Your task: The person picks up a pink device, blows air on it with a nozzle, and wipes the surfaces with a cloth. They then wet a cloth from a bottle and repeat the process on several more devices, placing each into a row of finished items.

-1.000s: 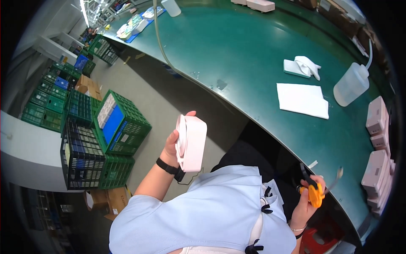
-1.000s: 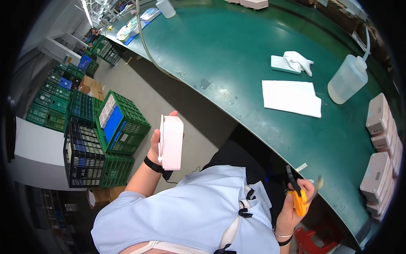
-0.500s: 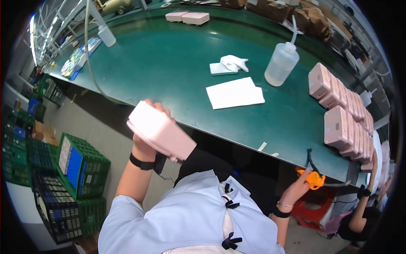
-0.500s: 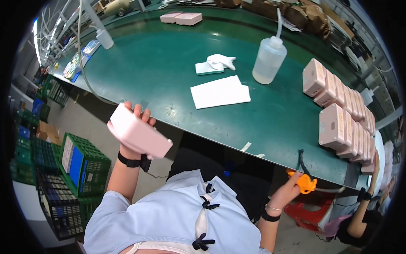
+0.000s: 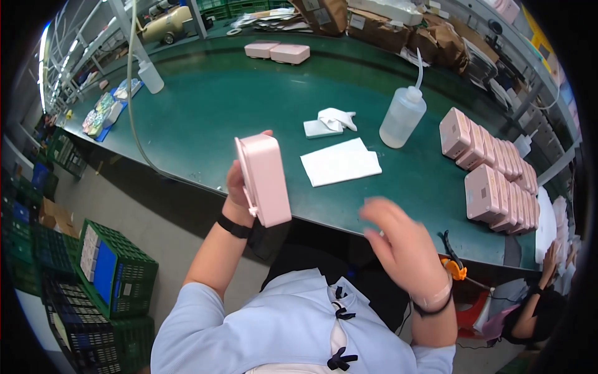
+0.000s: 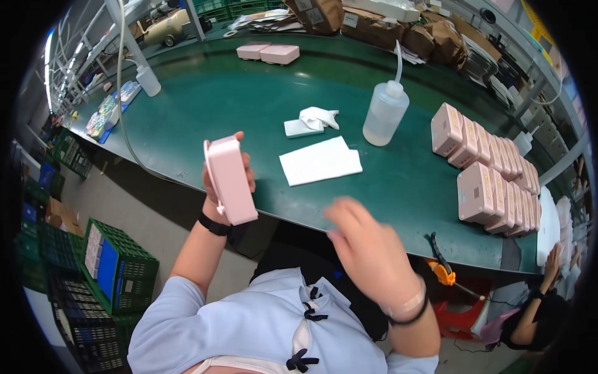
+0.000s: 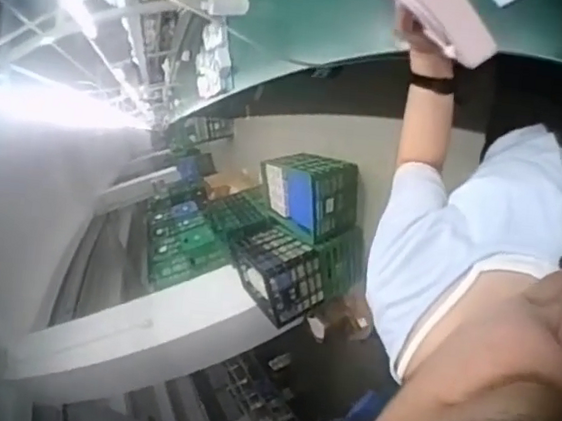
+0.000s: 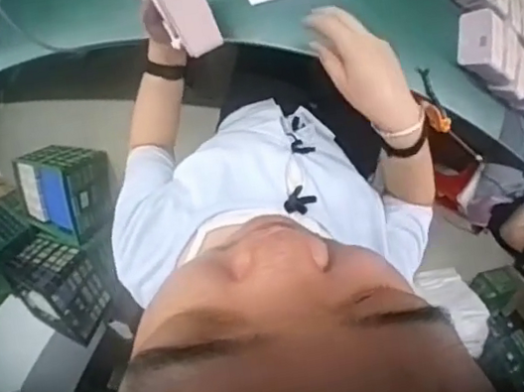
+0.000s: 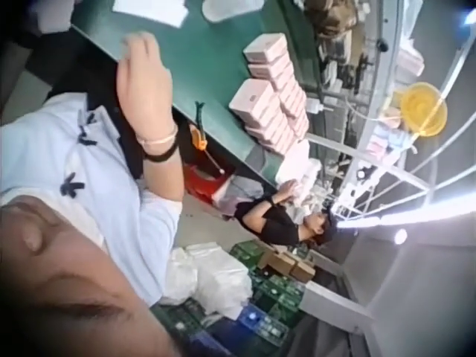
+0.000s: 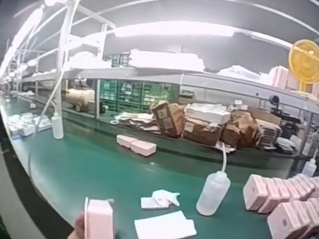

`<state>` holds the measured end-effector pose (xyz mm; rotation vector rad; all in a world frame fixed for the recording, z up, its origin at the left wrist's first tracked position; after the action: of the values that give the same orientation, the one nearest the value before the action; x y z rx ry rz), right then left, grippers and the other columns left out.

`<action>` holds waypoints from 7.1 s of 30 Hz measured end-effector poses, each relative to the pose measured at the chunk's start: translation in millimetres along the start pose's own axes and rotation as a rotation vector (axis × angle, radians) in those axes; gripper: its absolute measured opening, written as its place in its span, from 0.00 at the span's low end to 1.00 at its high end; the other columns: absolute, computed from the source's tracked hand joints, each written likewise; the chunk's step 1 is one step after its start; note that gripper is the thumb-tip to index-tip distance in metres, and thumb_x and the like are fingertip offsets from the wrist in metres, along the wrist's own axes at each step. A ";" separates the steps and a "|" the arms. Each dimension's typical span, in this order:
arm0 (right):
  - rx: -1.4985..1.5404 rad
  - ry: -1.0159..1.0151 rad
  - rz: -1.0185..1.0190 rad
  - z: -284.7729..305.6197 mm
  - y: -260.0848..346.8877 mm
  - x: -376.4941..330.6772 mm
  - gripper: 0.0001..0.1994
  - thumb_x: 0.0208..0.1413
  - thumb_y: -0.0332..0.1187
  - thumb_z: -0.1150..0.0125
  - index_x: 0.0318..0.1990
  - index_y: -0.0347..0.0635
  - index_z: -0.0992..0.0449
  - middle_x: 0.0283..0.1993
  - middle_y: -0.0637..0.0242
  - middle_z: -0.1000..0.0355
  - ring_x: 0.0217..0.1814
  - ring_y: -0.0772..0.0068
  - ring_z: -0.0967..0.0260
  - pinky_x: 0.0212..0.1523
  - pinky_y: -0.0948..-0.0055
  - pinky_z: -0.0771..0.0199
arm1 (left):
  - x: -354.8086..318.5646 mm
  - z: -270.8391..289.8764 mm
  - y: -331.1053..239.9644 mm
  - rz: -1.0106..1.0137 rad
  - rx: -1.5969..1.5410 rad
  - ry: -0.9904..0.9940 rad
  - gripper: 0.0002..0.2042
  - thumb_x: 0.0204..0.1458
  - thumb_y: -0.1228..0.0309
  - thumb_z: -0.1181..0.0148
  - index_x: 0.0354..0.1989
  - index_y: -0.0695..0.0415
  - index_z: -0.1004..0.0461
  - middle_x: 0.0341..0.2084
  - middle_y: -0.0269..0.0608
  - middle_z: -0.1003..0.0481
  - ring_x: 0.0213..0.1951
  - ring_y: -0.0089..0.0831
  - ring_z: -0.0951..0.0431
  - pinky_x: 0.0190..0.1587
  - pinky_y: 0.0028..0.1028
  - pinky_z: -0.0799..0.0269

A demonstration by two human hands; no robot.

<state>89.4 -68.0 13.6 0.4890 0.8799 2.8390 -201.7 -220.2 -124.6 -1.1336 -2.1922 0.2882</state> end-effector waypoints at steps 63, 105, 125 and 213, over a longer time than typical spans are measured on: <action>1.267 -0.484 -0.321 -97.6 -50.6 -19.4 0.13 0.60 0.24 0.42 0.24 0.42 0.35 0.38 0.65 0.27 0.38 0.79 0.31 0.39 0.78 0.31 | -2.6 -52.0 20.8 -0.142 0.612 -0.214 0.55 0.34 0.54 0.19 0.70 0.59 0.48 0.51 0.44 0.27 0.54 0.37 0.24 0.54 0.35 0.24; 2.733 -1.012 -0.540 48.2 -186.8 -65.3 0.29 0.59 0.46 0.41 0.56 0.28 0.37 0.41 0.58 0.27 0.20 0.78 0.42 0.18 0.79 0.42 | 346.9 -8.6 29.1 0.672 1.955 0.103 0.26 0.47 0.58 0.30 0.49 0.64 0.26 0.41 0.45 0.22 0.44 0.33 0.23 0.48 0.30 0.27; 2.015 -0.926 -0.527 45.7 -107.8 -100.1 0.15 0.67 0.38 0.55 0.51 0.35 0.32 0.46 0.52 0.28 0.27 0.71 0.38 0.20 0.74 0.35 | 511.4 83.9 162.0 0.358 2.179 0.989 0.50 0.39 0.41 0.30 0.72 0.45 0.45 0.63 0.56 0.37 0.62 0.57 0.37 0.66 0.50 0.43; 0.930 -0.409 -0.228 -30.8 -152.0 -72.4 0.08 0.52 0.19 0.36 0.39 0.32 0.25 0.46 0.59 0.26 0.47 0.69 0.29 0.51 0.72 0.30 | 9.3 -53.5 52.4 -0.827 2.168 -0.179 0.54 0.35 0.73 0.22 0.67 0.56 0.59 0.62 0.55 0.44 0.64 0.51 0.39 0.65 0.44 0.39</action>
<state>151.0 25.1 -116.2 0.9265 1.9478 1.8673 -137.7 -186.3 -103.6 0.9416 -0.9796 1.6709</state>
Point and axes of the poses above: each hand's wrist, its own x-axis towards the middle knuckle, its own z-axis out of the back of the hand, y = z × x, the point moved 1 cm from there along x, towards the middle knuckle
